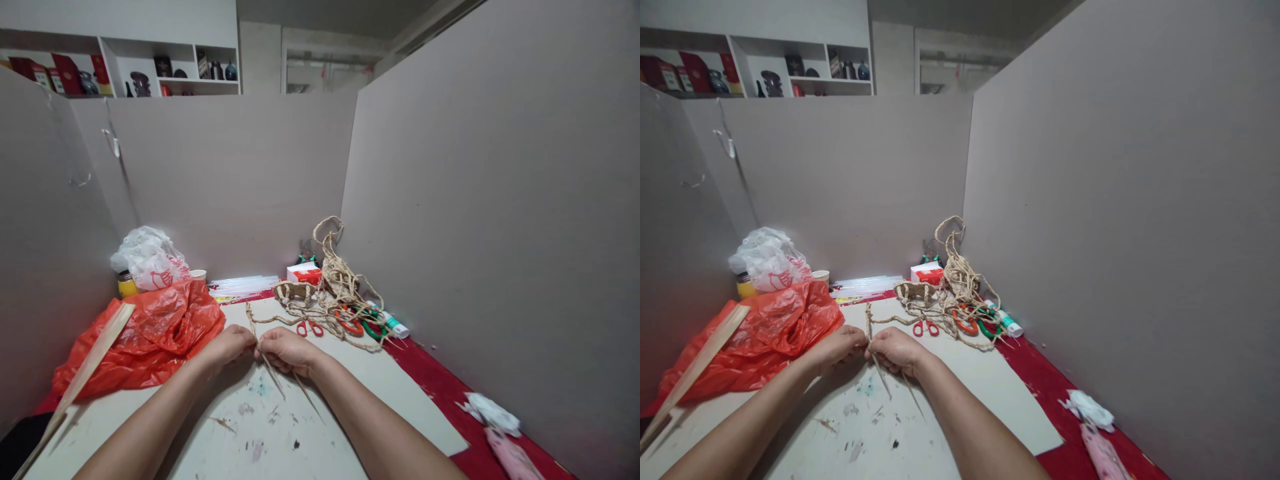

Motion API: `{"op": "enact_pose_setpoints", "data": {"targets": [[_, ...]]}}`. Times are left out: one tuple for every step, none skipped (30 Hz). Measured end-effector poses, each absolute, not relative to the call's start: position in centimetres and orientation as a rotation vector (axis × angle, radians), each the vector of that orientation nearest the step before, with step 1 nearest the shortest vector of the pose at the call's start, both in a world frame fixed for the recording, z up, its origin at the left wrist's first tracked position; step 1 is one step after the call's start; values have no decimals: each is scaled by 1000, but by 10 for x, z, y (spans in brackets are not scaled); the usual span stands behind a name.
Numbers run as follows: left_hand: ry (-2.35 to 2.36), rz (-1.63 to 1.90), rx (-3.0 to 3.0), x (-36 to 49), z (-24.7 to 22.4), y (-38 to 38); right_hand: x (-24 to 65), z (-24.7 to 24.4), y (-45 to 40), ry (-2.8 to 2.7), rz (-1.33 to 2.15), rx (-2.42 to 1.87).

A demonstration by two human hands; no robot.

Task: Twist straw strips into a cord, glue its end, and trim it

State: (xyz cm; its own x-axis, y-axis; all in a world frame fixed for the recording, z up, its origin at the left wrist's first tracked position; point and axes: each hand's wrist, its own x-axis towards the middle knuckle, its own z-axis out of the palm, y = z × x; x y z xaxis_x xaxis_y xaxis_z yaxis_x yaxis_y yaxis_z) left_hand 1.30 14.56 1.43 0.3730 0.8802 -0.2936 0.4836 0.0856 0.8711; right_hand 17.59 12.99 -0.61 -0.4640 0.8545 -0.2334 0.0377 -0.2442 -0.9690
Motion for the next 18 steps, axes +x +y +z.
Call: {"op": "enact_pose_setpoints", "data": {"targets": [[1249,449,1553,12,14,146,176,-6,130,-1433,1745,-1121],[1234,441,1549,11,14,146,176,-7,130,-1451,1723,-1135],[1218,438,1543,11,14,146,176,-7,129,-1466,1703,-1147],[1203,441,1536,10,14,146,176,-6,129,-1478,1687,-1157],[1192,446,1527,10,14,145,177,-6,129,-1490,1673,-1165],[1185,456,1517,10,15,145,177,-5,129,-1501,1664,-1172],[1183,466,1505,10,15,145,178,-4,129,-1512,1656,-1180],[1182,476,1492,10,15,145,178,-3,129,-1524,1650,-1189],[1181,484,1478,10,15,145,179,-2,129,-1535,1641,-1202],[1180,489,1465,10,15,145,181,0,129,-1546,1629,-1220],[1177,492,1453,10,15,145,182,1,130,-1554,1611,-1243],[1173,493,1441,10,15,146,185,2,130,-1561,1588,-1270],[1168,494,1430,9,14,146,187,2,131,-1566,1563,-1298],[1162,496,1420,9,14,147,190,3,132,-1569,1535,-1326],[1157,497,1410,9,13,147,193,3,133,-1573,1504,-1353],[1153,497,1403,9,11,148,197,4,134,-1580,1471,-1380],[1150,498,1396,10,10,148,201,4,135,-1591,1435,-1408],[1151,497,1392,11,8,148,204,4,136,-1609,1398,-1437]]}}
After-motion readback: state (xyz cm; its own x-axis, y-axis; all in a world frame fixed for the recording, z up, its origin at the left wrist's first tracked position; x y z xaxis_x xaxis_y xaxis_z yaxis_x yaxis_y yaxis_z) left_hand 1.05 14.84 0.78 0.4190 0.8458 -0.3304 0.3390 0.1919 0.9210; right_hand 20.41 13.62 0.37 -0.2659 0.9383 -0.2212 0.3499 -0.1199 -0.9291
